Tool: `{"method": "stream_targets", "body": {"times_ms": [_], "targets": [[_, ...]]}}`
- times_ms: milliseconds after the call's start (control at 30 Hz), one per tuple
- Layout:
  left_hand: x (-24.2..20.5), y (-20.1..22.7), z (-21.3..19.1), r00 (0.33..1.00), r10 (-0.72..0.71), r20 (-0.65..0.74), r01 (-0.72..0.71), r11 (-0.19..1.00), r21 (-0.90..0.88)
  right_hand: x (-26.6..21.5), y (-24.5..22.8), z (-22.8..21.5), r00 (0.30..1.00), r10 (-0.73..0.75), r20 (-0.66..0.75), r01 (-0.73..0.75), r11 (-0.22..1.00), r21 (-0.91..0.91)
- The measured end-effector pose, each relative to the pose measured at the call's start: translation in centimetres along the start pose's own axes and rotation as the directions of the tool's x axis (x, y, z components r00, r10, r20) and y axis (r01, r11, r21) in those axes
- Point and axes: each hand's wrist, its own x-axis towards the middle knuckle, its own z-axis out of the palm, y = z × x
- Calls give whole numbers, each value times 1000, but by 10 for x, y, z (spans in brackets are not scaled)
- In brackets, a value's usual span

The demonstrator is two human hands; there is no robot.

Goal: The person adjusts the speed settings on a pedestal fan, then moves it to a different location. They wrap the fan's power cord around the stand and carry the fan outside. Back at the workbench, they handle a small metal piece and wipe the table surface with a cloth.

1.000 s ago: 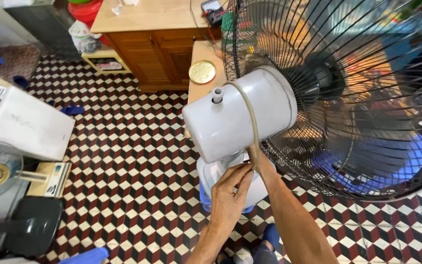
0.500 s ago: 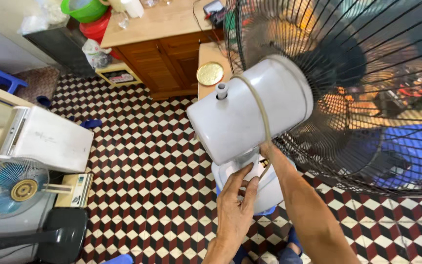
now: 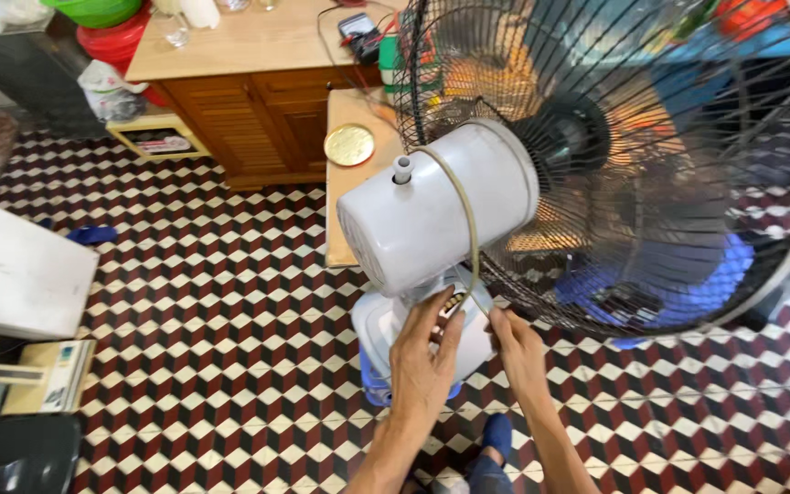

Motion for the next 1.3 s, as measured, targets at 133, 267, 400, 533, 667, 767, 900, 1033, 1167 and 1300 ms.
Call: {"method": "stream_targets", "body": {"times_ms": [133, 267, 400, 533, 667, 767, 900, 1033, 1167, 1300], "targets": [[9, 1, 4, 945, 323, -52, -325, 945, -42, -92, -106, -64, 998, 24, -58, -31, 991, -132], [12, 12, 7, 950, 310, -23, -311, 949, -60, -112, -208, -89, 991, -30, 134, -41, 869, 493], [16, 19, 4, 934, 355, -26, -356, 933, -54, -82, -298, -69, 978, -102, 182, -31, 791, 610], [19, 21, 7, 952, 305, -41, -307, 948, -88, -62, -340, -37, 927, -294, 233, 237, 940, 244], [18, 26, 14, 953, 293, -75, -299, 949, -101, -53, -343, -25, 956, -275, 100, 292, 886, -360], [18, 29, 16, 942, 322, -100, -334, 930, -152, -53, -332, -28, 776, -536, 332, 630, 669, -393], [16, 18, 19, 958, 279, 66, -256, 936, -242, -64, -304, -26, 769, -539, 345, 639, 667, -383], [10, -6, 26, 960, 191, 206, -151, 969, -196, -63, -284, -21, 726, -642, 246, 647, 517, -560], [13, -41, 35, 944, 275, 182, -225, 940, -256, -54, -271, -4, 716, -663, 218, 580, 391, -714], [13, -73, 45, 934, 163, 318, -10, 901, -434, -45, -258, 12, 659, -723, 207, 523, 243, -817]]}}
